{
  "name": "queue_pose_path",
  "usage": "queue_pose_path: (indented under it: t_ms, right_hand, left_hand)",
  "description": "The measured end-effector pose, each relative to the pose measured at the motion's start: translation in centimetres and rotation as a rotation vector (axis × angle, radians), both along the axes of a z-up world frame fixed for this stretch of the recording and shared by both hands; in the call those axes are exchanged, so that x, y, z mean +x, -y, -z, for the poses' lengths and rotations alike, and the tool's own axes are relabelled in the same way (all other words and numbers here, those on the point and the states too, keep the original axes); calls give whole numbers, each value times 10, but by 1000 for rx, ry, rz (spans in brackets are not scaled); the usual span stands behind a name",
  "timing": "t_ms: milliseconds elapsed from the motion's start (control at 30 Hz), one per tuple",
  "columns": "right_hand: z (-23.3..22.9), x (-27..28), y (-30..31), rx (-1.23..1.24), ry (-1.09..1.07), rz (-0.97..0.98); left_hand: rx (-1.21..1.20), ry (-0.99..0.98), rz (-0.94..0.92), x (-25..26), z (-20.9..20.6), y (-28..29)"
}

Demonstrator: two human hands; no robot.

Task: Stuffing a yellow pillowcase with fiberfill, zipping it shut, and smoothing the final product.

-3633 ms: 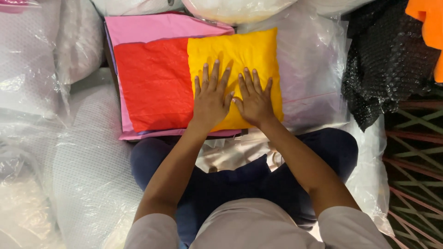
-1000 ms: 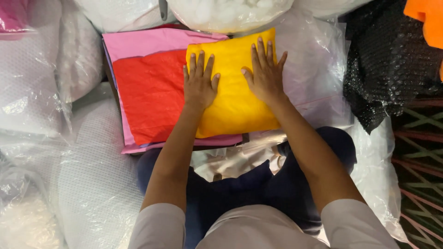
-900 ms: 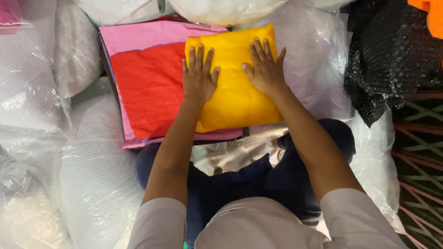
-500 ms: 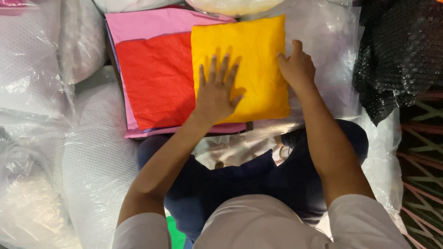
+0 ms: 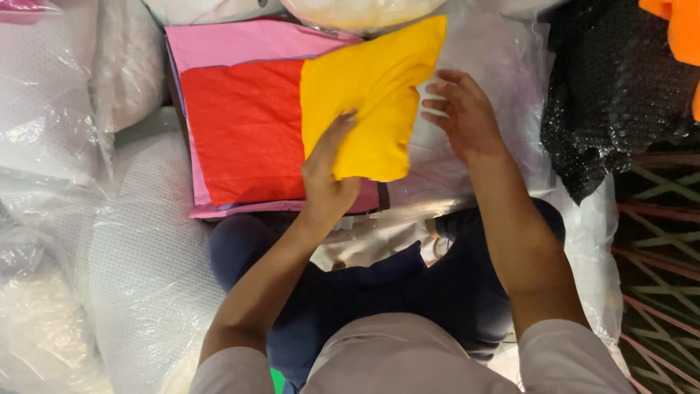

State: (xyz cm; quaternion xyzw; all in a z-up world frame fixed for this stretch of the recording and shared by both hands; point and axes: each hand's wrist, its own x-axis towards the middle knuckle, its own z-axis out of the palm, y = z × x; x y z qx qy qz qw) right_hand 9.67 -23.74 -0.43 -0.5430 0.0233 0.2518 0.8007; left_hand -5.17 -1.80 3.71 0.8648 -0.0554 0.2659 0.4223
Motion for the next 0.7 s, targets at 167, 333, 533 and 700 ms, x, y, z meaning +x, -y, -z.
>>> queue_pose_path:
  t_ms: [167,333,533,700]
  right_hand:
    - [-33,-48,-55,-128,-283,-36]
    - [1,-33,-34,-45,-127,107]
    - [-1,-16,-13,-411,242,42]
    - [10,-24,-17,-844,539,-12]
  left_hand:
    - [-1445,90,-65,-30,33,-26]
    - [-1678,-29,-266,-45,86,-29]
    - [-1304,33,-557,-38,80,-59]
    - [-518,-122,-515,-31,50,-38]
